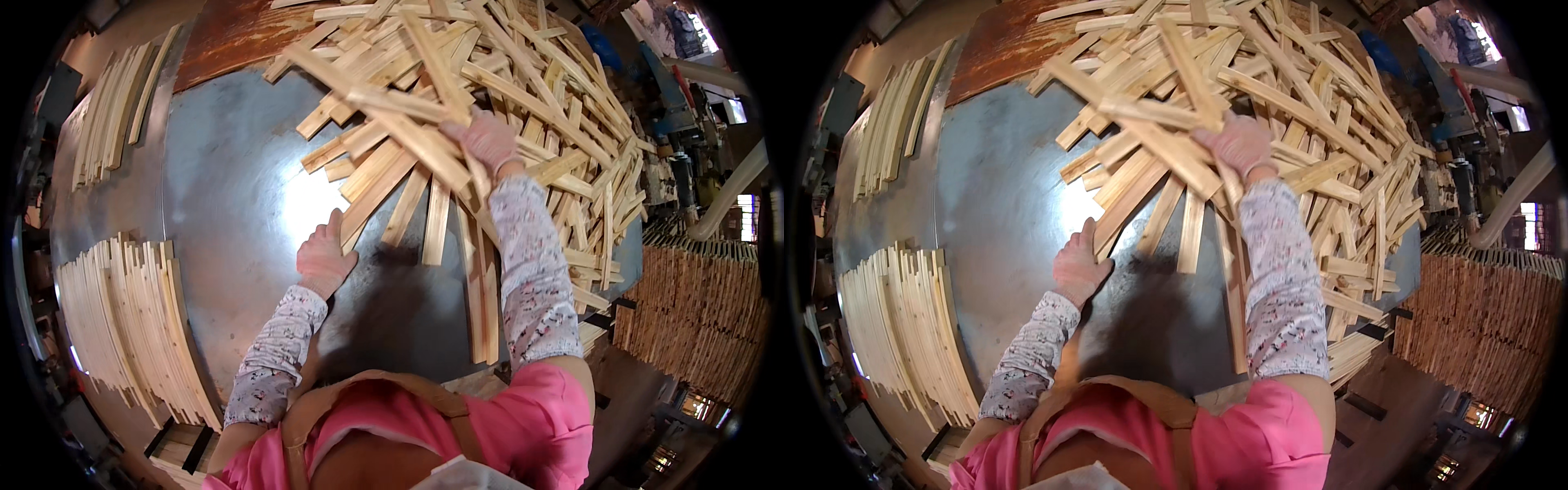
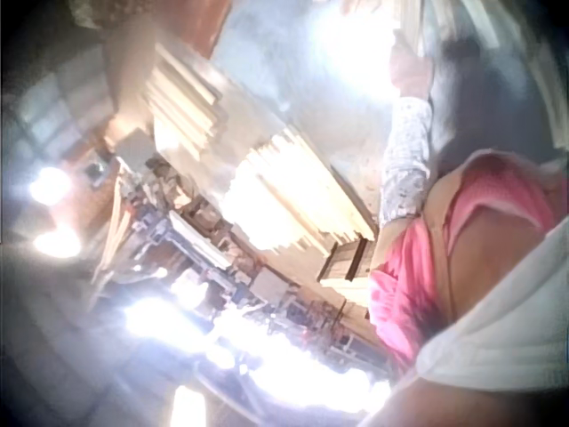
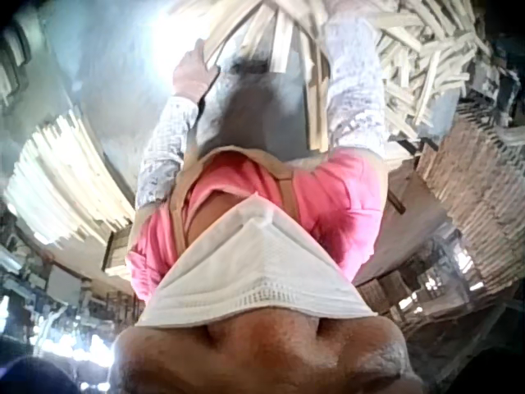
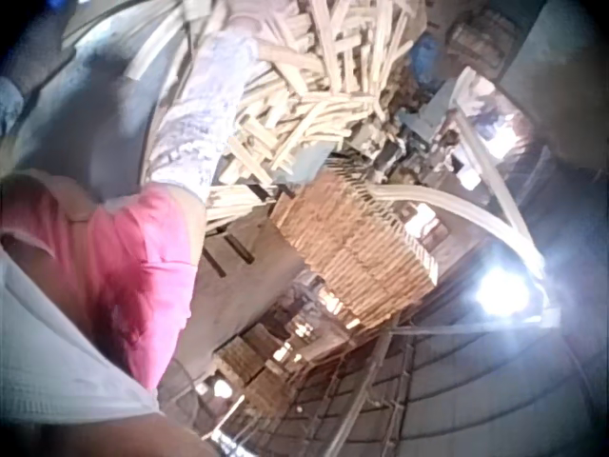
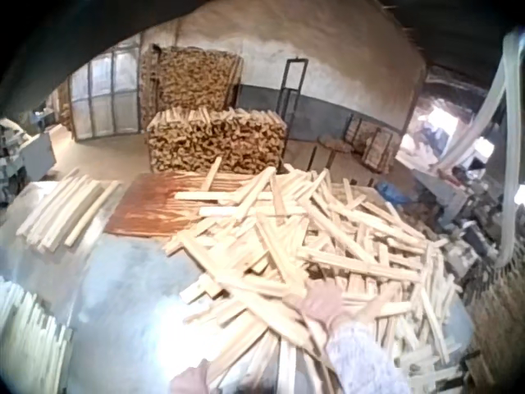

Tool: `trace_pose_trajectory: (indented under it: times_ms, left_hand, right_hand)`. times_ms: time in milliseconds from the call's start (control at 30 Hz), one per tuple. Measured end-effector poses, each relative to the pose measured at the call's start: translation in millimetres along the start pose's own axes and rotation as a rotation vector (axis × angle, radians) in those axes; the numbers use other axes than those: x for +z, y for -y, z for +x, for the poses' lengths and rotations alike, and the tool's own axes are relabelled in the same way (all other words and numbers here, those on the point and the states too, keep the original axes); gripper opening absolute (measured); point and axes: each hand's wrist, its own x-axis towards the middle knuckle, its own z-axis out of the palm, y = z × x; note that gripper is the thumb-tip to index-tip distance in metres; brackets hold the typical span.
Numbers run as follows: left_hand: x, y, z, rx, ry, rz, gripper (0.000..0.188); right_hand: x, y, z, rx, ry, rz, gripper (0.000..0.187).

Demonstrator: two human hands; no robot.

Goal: The person repeatedly picks up thin wooden strips from a large pile on a metal table and arranges them into a neat, vertical stack. The person uses both hands to align the strips and occasionally lifts the growing stack to adjust its position on the table.

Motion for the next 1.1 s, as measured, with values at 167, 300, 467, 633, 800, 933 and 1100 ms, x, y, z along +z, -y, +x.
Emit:
trace_pose_trajectory:
  times_ms: [167,300,467,633,800,933,1100]
  left_hand:
    - [64.3,111.6,-93.2,0.044,-0.174,-0.003,0.092]
    - [89.2,198.4,-171.7,0.141,-0.483,0.089,0.072]
    - [90.1,236.8,-221.9,0.224,-0.876,-0.170,0.051]
    - [60.5,213.7,-238.8,0.443,-0.893,-0.597,0.051]
    - [35.3,268.9,-289.1,-0.151,-0.331,-1.280,0.052]
    - [84.7,399.9,-337.3,-0.521,-0.587,0.223,0.064]
    - [80.3,413.2,-335.9,-0.373,-0.745,0.338,0.069]
  right_hand:
    - [109.7,105.8,-152.7,-0.123,-0.208,-0.303,0.091]
    - [177.0,176.7,-250.4,-0.250,0.057,0.002,0.077]
    - [203.2,222.0,-295.2,-0.334,-0.338,0.211,0.054]
    - [201.2,321.2,-377.1,-0.381,0.171,0.951,0.050]
    - [215.1,318.5,-410.8,-0.640,-0.247,0.390,0.057]
    - [178.7,197.8,-405.8,-0.151,-0.465,-0.030,0.080]
    - [212.6,94.5,-436.5,0.393,-0.425,0.512,0.077]
